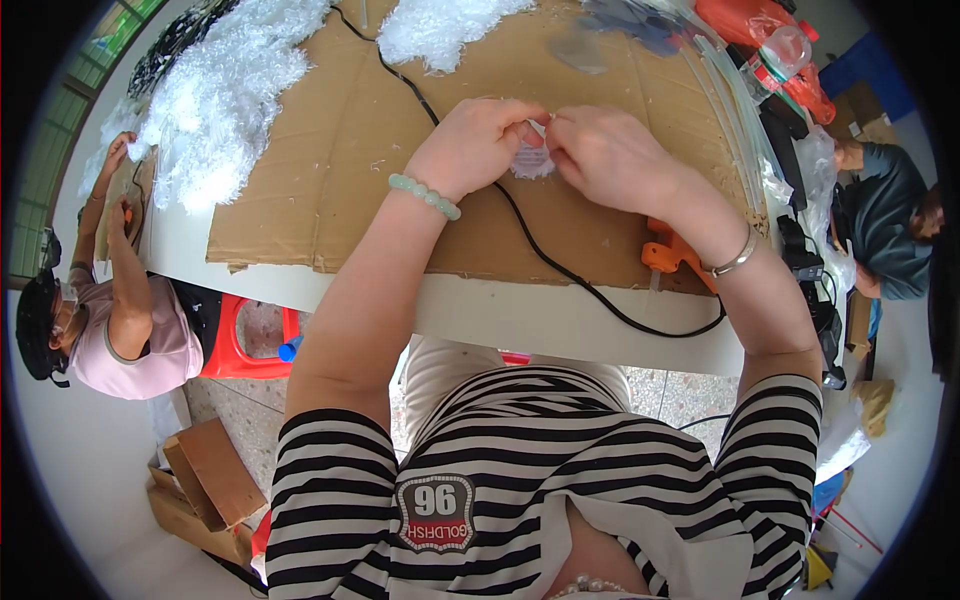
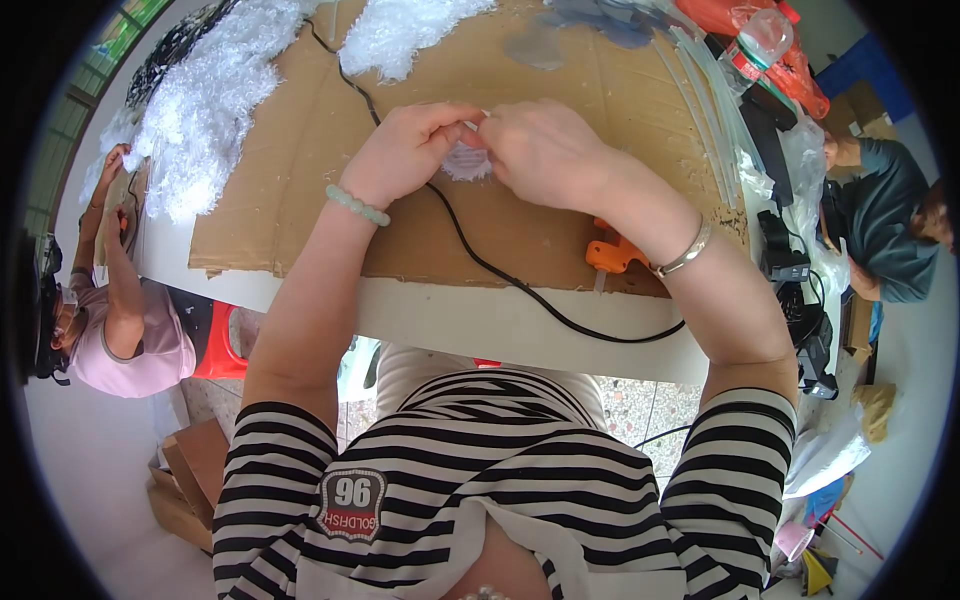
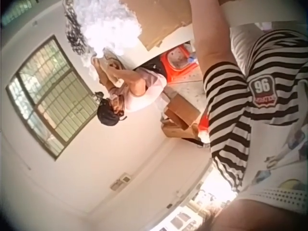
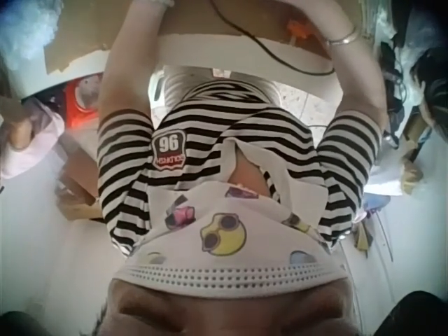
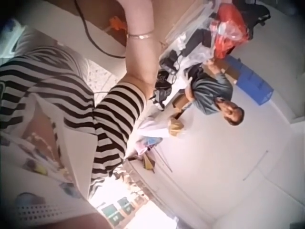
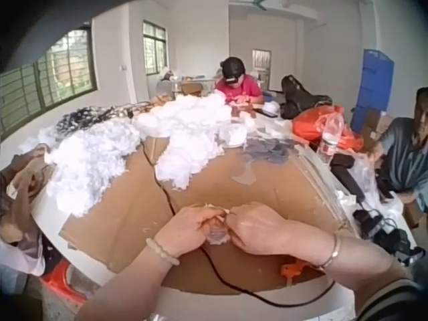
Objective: Gluing cotton stuffing onto a cloud-shaped base using a hot glue gun.
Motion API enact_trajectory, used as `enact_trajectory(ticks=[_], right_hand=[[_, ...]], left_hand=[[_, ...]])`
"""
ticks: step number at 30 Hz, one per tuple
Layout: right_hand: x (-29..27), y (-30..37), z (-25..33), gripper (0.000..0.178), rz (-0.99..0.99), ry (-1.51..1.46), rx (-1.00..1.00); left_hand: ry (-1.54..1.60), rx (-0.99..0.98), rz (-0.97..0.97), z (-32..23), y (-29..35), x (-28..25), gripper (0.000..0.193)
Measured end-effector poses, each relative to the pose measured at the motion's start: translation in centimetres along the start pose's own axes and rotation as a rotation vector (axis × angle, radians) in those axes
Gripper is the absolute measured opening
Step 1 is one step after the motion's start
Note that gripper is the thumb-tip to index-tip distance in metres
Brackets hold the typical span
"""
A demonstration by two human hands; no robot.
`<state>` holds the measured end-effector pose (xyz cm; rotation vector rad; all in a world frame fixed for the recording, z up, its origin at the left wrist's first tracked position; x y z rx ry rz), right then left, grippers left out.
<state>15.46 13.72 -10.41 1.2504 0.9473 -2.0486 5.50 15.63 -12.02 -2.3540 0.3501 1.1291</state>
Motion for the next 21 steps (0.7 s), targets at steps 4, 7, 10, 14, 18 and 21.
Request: enact_trajectory(ticks=[4, 7, 10, 14, 18, 21], right_hand=[[-1.9, 0.1, -1.8, 0.009, 0.023, -0.217, 0.264], [-1.6, 0.8, -1.1, 0.011, 0.075, -0.281, 0.260], [-1.5, 0.7, 1.7, 0.010, -0.027, -0.220, -0.012], [-1.4, 0.8, 4.0, 0.008, 0.032, -0.102, -0.158], [-2.4, 1.5, 2.7, 0.009, 0.291, -0.335, 0.138], [-4.5, 2.3, 0.0, 0.013, 0.096, -0.136, 0.147]], left_hand=[[0.090, -0.057, 0.014, 0.1, 0.2, 0.0, 0.027], [0.070, -0.060, 0.029, 0.3, 0.2, 0.0, 0.025], [-0.046, 0.012, -0.023, -0.2, 0.0, -0.1, 0.025], [0.000, 0.004, -0.002, -0.1, -0.1, -0.2, 0.022], [-0.064, 0.065, 0.014, -0.3, 0.1, -0.2, 0.019], [-0.195, 0.107, -0.027, -1.8, 0.5, -0.5, 0.011]])
Point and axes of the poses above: each hand's wrist, its own y-axis away from the middle knuckle, its own x-axis out of the palm, z = x × y, the point moved 8 cm from there along -y, towards the middle knuckle, and after that the axes turned 14 degrees about -y, right-handed, at the moved point
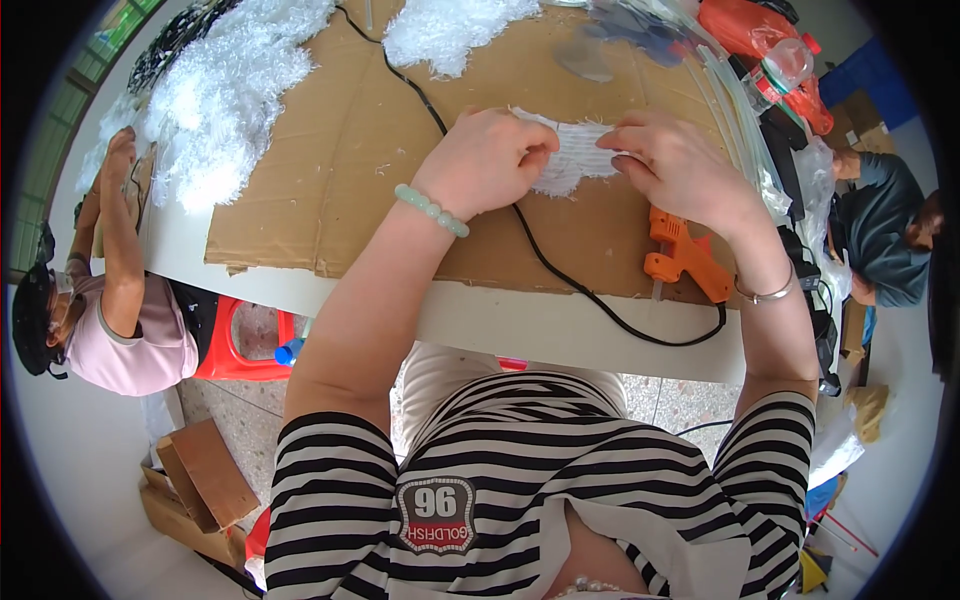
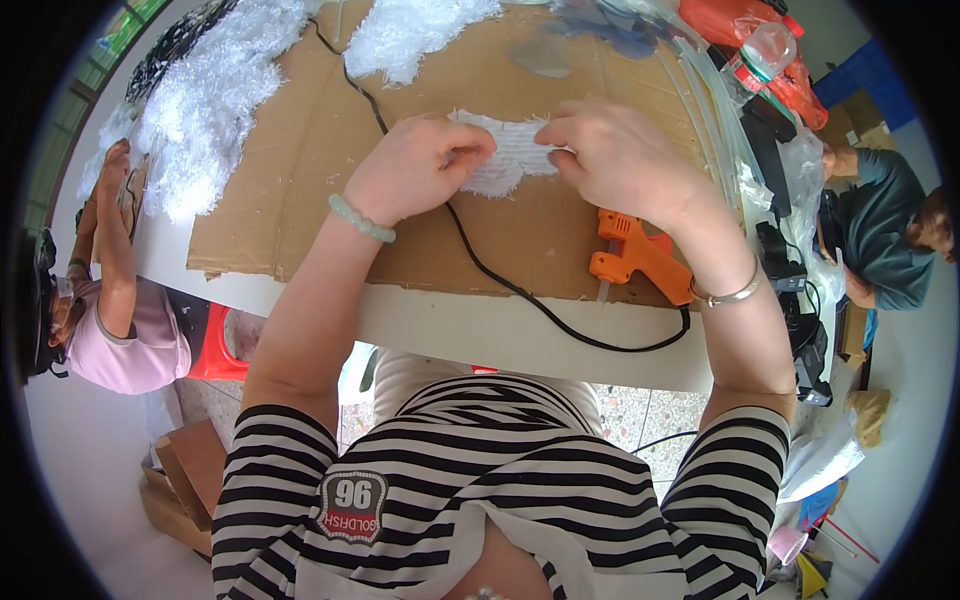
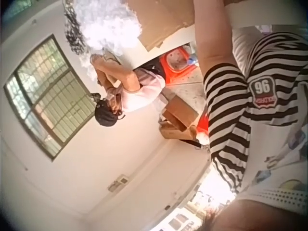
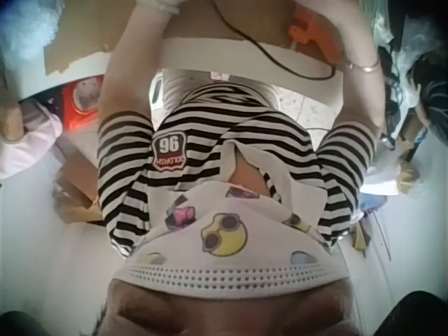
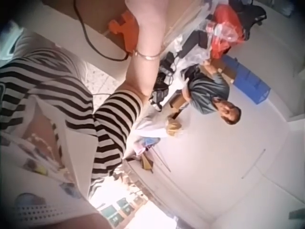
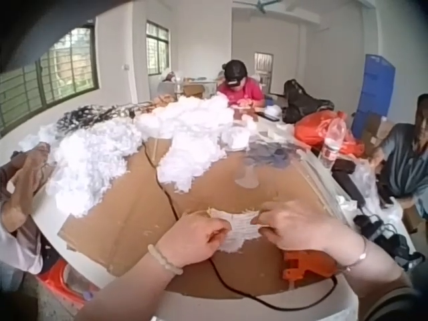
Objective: Gluing cotton stuffing onto a cloud-shaped base using a hot glue gun.
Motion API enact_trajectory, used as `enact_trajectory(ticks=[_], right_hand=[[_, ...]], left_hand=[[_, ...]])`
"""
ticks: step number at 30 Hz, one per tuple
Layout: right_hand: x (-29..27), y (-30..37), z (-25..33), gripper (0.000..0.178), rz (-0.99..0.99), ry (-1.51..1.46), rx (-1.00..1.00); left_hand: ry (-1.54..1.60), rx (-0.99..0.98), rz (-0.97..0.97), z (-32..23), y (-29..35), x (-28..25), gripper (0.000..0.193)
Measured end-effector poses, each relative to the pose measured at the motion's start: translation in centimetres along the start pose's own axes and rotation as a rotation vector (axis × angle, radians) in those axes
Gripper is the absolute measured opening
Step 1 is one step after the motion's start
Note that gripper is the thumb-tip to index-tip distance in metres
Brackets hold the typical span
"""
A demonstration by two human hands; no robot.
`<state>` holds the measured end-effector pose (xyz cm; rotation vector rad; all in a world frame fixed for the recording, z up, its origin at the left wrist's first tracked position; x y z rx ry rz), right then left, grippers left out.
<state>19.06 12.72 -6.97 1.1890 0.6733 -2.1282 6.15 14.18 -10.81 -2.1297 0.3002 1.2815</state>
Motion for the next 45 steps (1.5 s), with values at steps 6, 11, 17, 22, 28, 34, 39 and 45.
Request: enact_trajectory(ticks=[6, 11, 17, 22, 28, 34, 39, 45], right_hand=[[0.8, 1.1, -1.7, 0.017, -0.085, 0.178, -0.010], [0.9, 1.3, -2.6, 0.017, -0.061, 0.124, 0.051], [0.2, 1.6, -3.9, 0.023, -0.114, 0.025, 0.055], [-1.6, 1.3, -3.4, 0.027, -0.211, -0.057, -0.029], [-0.9, -2.7, -2.2, 0.034, -0.105, 0.080, -0.153], [3.2, -5.0, -3.5, 0.043, 0.075, 0.124, -0.043], [3.7, -5.5, -4.6, 0.043, 0.108, 0.121, -0.002], [3.1, -5.2, -5.6, 0.042, 0.051, 0.115, 0.008]], left_hand=[[-0.364, 0.232, -0.156, -5.0, 1.4, -0.3, 0.007], [-0.465, 0.279, -0.047, -5.8, 1.6, 0.8, 0.009], [-0.460, 0.277, -0.079, -5.9, 1.4, 0.5, 0.014], [-0.452, 0.234, -0.008, -5.7, 0.9, 0.7, 0.019], [-0.386, 0.205, -0.002, -5.5, 0.9, 0.5, 0.022], [-0.370, 0.197, -0.017, -5.3, 0.8, 0.4, 0.016], [-0.429, 0.164, 0.083, -4.8, 1.2, 1.0, 0.020], [-0.385, 0.179, -0.011, -5.2, 1.0, 0.2, 0.014]])
Point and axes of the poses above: each hand's wrist, its own y-axis away from the middle knuckle, its own x-axis out of the palm, z = x × y, the point moved 8 cm from there along -y, towards the middle knuckle, and after that the axes turned 14 degrees about -y, right-handed, at the moved point
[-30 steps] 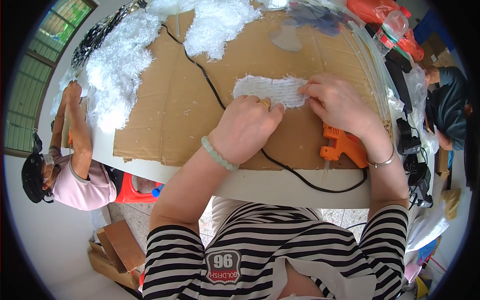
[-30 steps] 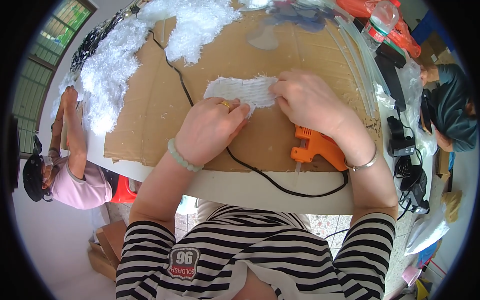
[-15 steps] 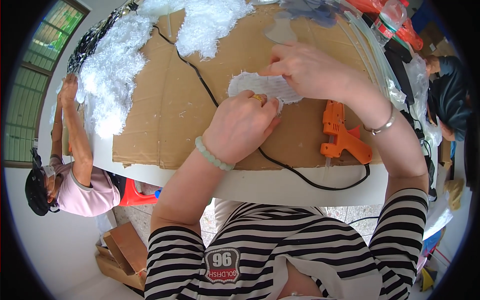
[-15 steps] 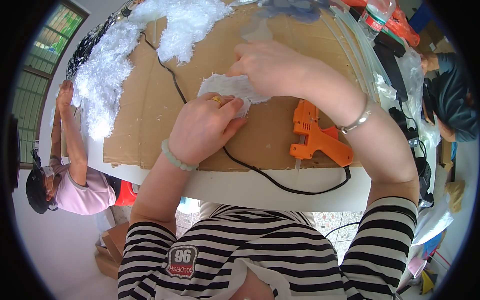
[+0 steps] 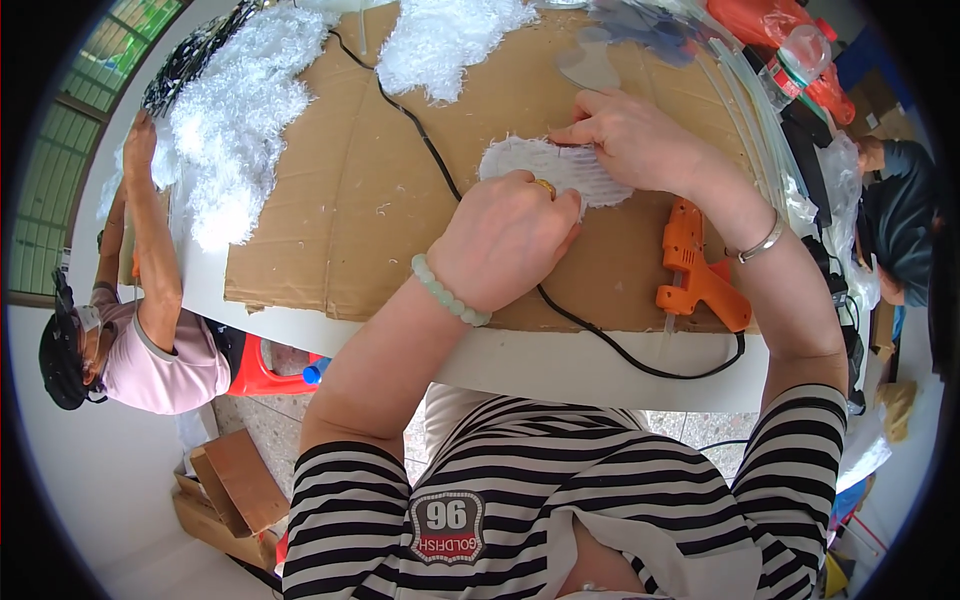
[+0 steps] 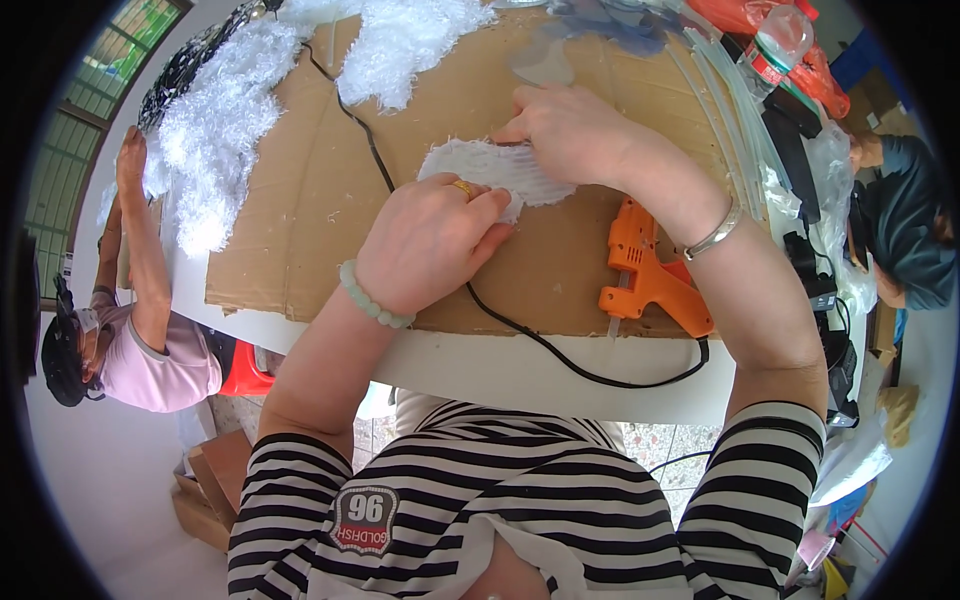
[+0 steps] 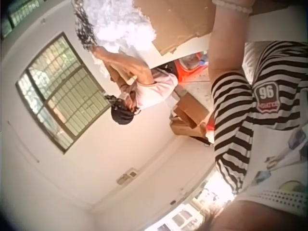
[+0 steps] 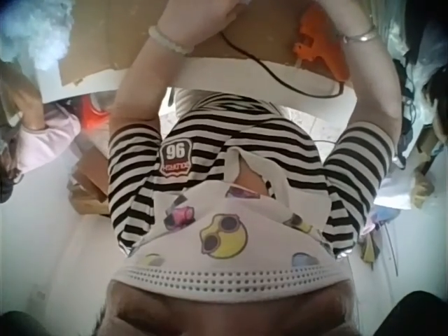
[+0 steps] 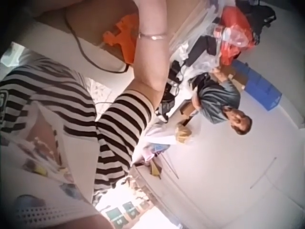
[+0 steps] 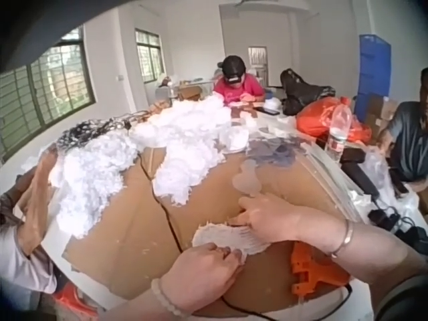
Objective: Gluing cotton stuffing onto a cloud-shaped base using a hot glue gun.
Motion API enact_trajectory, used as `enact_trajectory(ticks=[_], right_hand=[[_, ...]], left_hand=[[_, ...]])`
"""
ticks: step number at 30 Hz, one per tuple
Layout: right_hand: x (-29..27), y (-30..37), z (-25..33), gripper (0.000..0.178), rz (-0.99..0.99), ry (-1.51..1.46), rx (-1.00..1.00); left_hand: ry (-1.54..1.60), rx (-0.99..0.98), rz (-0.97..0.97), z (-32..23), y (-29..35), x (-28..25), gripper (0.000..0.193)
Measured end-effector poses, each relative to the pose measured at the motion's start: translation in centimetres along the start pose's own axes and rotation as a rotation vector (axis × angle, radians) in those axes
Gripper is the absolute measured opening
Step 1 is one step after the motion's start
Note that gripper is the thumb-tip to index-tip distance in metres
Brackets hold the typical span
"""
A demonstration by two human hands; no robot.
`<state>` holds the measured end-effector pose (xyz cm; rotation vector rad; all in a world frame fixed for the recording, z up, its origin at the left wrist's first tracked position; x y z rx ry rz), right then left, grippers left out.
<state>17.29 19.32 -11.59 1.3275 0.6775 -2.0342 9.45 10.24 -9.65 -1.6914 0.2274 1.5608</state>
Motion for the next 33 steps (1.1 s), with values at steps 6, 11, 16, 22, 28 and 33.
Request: enact_trajectory(ticks=[6, 11, 16, 22, 28, 33], right_hand=[[-0.6, 0.1, 1.8, 0.037, -0.040, 0.081, -0.110], [-0.1, 0.0, 2.8, 0.029, 0.033, 0.179, -0.099], [0.1, 0.0, 3.2, 0.036, -0.003, 0.241, -0.132], [0.0, 0.5, 2.4, 0.040, -0.002, 0.183, -0.108], [-5.5, 2.5, -0.1, 0.041, -0.224, -0.031, 0.007], [-6.5, 5.5, -0.1, 0.036, -0.278, 0.008, -0.043]], left_hand=[[0.021, 0.000, -0.031, 0.3, 0.0, -0.2, 0.014], [-0.009, -0.006, 0.058, 0.2, 0.0, 0.4, 0.017], [-0.020, -0.006, 0.040, 0.2, 0.2, 0.2, 0.016], [0.021, -0.007, -0.028, 0.1, 0.0, -0.3, 0.014], [0.049, -0.022, -0.035, 0.6, -0.1, -0.2, 0.014], [0.064, -0.025, -0.034, 0.8, -0.1, -0.2, 0.014]])
Point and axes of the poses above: each hand's wrist, its own y-axis away from the middle knuckle, its own x-axis out of the palm, z = x × y, the point moved 8 cm from there along -y, towards the middle knuckle, and after that the axes turned 14 degrees about -y, right-handed, at the moved point
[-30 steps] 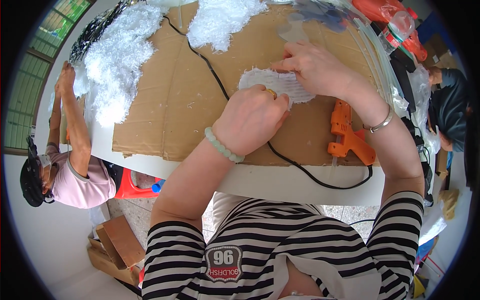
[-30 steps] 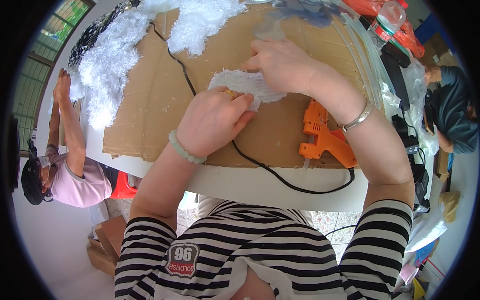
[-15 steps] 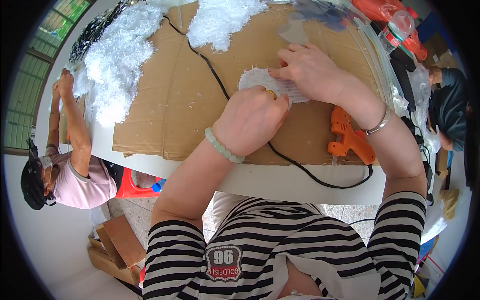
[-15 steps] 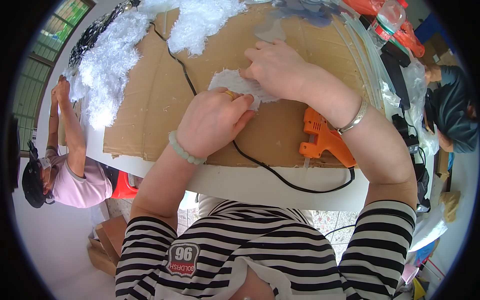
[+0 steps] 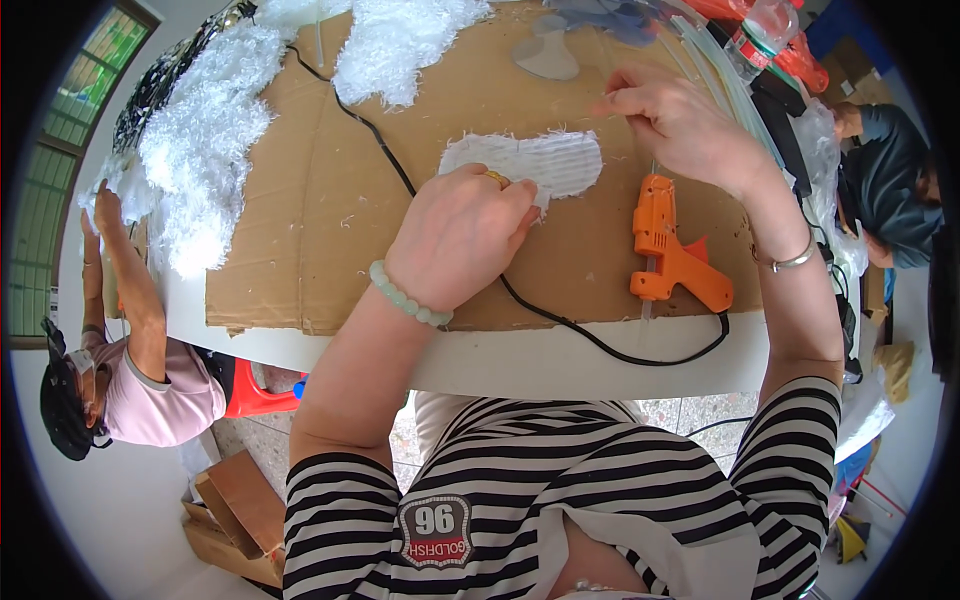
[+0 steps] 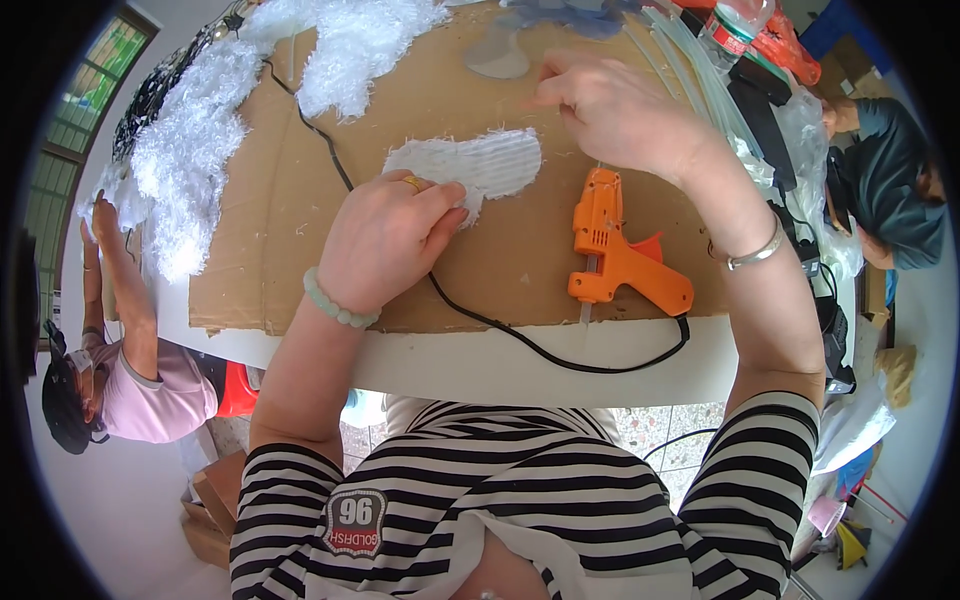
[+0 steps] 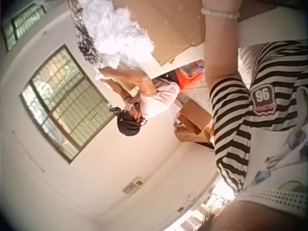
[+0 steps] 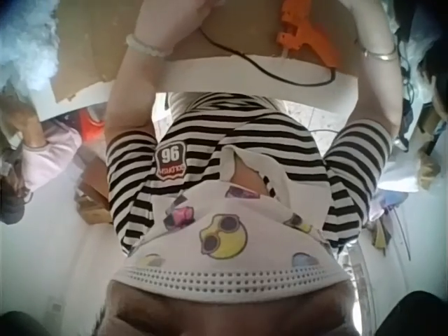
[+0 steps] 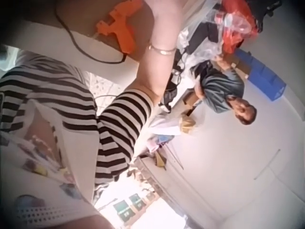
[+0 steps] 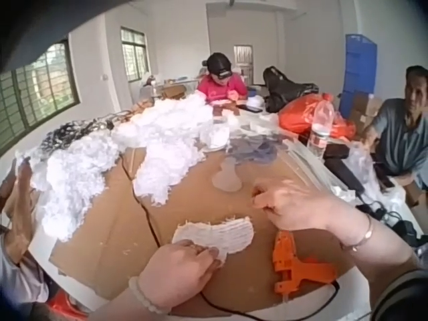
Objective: Gluing cotton stuffing onto a cloud-shaped base using a hot glue gun.
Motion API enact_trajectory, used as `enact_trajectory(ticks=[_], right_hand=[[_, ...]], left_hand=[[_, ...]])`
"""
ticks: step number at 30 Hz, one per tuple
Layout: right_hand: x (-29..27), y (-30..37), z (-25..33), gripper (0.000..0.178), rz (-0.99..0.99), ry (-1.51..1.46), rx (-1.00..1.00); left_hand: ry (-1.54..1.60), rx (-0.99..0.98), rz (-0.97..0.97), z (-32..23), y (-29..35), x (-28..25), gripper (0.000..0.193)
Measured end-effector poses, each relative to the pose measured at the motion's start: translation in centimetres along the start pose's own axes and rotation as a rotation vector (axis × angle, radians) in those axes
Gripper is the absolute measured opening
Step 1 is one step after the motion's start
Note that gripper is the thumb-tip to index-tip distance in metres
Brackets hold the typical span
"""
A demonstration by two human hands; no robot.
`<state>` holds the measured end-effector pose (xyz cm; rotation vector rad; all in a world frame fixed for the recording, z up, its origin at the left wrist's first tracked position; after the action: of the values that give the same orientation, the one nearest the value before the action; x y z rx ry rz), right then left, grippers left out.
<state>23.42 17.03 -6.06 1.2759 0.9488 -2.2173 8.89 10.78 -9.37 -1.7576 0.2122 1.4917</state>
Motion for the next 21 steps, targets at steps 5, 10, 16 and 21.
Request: enact_trajectory(ticks=[5, 10, 16, 21], right_hand=[[0.7, 1.3, 1.2, 0.034, 0.054, -0.052, -0.013], [1.9, 1.8, 0.9, 0.032, 0.073, 0.012, 0.019], [1.7, 2.3, 1.7, 0.030, 0.080, -0.082, 0.016], [3.3, 2.8, 2.2, 0.033, 0.147, -0.134, 0.010]], left_hand=[[-0.010, 0.014, -0.021, -0.2, 0.0, 0.0, 0.011], [0.003, 0.007, -0.016, -0.3, -0.1, 0.1, 0.010], [0.034, -0.010, -0.013, 0.1, -0.1, 0.2, 0.008], [0.044, -0.015, -0.018, 0.4, -0.4, 0.1, 0.008]])
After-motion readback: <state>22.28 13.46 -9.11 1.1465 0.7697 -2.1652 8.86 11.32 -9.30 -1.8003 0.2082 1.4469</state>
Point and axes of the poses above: each hand's wrist, its own y-axis away from the middle knuckle, its own x-axis out of the palm, z = x × y, the point moved 8 cm from there along -y, towards the middle knuckle, and after that the axes turned 14 degrees about -y, right-handed, at the moved point
